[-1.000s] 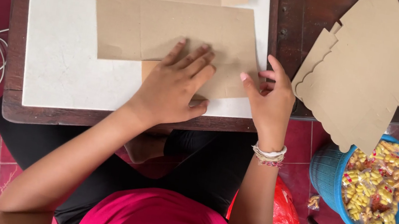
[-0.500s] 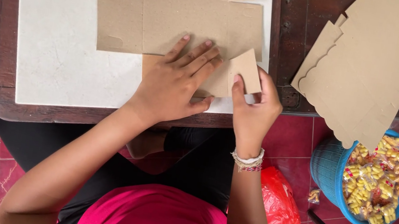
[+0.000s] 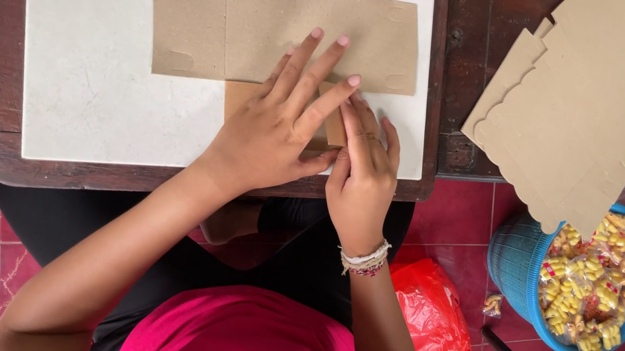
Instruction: Folding flat cardboard templates into small boxes by hand.
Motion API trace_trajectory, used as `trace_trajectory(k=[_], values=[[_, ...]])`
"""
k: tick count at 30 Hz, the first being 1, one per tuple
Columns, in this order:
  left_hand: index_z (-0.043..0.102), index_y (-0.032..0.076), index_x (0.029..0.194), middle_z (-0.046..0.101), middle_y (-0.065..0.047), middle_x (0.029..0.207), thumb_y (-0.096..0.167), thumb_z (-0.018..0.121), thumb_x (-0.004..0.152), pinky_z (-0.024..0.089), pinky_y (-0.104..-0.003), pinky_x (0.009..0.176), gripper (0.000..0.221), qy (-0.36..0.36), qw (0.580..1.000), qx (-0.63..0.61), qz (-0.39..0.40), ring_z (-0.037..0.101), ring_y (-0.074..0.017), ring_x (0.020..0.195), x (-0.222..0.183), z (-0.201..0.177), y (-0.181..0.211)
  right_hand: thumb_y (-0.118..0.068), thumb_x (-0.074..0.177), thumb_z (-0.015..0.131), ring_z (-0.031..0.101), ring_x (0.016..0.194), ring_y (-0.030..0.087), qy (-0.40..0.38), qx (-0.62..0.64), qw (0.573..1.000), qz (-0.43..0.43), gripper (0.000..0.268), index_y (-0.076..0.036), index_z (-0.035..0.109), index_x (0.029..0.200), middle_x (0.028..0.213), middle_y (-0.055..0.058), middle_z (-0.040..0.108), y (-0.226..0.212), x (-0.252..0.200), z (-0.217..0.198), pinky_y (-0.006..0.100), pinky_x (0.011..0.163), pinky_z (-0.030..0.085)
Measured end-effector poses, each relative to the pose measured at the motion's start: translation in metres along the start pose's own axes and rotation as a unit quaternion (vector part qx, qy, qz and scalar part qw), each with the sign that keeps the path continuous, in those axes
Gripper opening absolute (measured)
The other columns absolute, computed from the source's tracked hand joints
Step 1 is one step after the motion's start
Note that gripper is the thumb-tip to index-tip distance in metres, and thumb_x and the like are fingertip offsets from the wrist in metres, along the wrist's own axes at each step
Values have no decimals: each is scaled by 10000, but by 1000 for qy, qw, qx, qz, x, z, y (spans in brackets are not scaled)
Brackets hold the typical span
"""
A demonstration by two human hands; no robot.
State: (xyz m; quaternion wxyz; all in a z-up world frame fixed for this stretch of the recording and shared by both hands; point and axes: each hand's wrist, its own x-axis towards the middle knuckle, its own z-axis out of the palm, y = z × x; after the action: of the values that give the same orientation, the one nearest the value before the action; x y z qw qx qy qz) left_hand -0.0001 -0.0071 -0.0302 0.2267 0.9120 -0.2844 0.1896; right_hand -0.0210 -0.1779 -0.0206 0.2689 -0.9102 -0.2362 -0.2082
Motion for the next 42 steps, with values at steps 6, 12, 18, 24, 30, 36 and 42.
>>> trace_trajectory(k=[6, 12, 18, 24, 30, 36, 42], values=[[338, 110, 1590, 557, -79, 1567, 372, 656, 1038, 295, -633, 1233, 689, 1, 1000, -8, 24, 423, -333, 1512, 10, -11, 6, 127, 998, 416, 535, 1408, 390, -81, -21, 995, -49, 448, 91, 496, 1437, 1512, 262, 499, 1, -5, -4, 563, 1269, 335], [568, -14, 1449, 649, -173, 1443, 327, 724, 944, 280, -604, 1221, 630, 14, 999, -3, 33, 532, -313, 1417, 8, 1, 0, 165, 986, 451, 502, 1449, 369, -72, 38, 995, -51, 484, 36, 532, 1445, 1527, 181, 506, 7, -7, -11, 512, 1265, 421], [592, 5, 1442, 640, -146, 1463, 486, 670, 997, 240, -571, 1241, 660, 10, 1000, -10, 27, 530, -295, 1422, 9, -3, 1, 182, 942, 458, 712, 1046, 303, 75, 95, 992, 33, 410, -6, 710, 1204, 1139, 154, 718, 2, -9, -18, 399, 957, 567], [647, -3, 1384, 676, -146, 1420, 482, 594, 1070, 262, -555, 1236, 580, 28, 999, 10, 33, 537, -289, 1413, 10, -5, 2, 165, 907, 506, 559, 1055, 320, -7, -70, 997, 19, 582, -138, 641, 1386, 1191, 91, 597, 16, -12, -10, 467, 921, 442], [630, 73, 1455, 598, -115, 1522, 325, 540, 1102, 216, -543, 1259, 443, 11, 999, 47, 23, 421, -309, 1486, 8, -1, 2, 147, 715, 587, 494, 931, 316, -46, -151, 986, 47, 730, -188, 659, 1360, 1122, 94, 527, 7, -7, -12, 473, 796, 389], [596, 145, 1528, 506, -89, 1599, 311, 547, 1090, 193, -519, 1268, 471, 8, 998, 61, 14, 331, -343, 1517, 7, 3, 0, 168, 776, 567, 495, 954, 286, -49, -154, 985, 56, 784, -265, 642, 1426, 1063, 65, 478, 10, -10, -15, 448, 806, 386], [688, 196, 1465, 472, -83, 1605, 339, 662, 1068, 187, -549, 1261, 422, 39, 998, 45, -5, 339, -332, 1514, 6, 9, -2, 97, 868, 556, 450, 867, 302, -10, -219, 973, 74, 711, -305, 619, 1451, 958, 74, 426, 2, -28, -9, 445, 777, 331]])
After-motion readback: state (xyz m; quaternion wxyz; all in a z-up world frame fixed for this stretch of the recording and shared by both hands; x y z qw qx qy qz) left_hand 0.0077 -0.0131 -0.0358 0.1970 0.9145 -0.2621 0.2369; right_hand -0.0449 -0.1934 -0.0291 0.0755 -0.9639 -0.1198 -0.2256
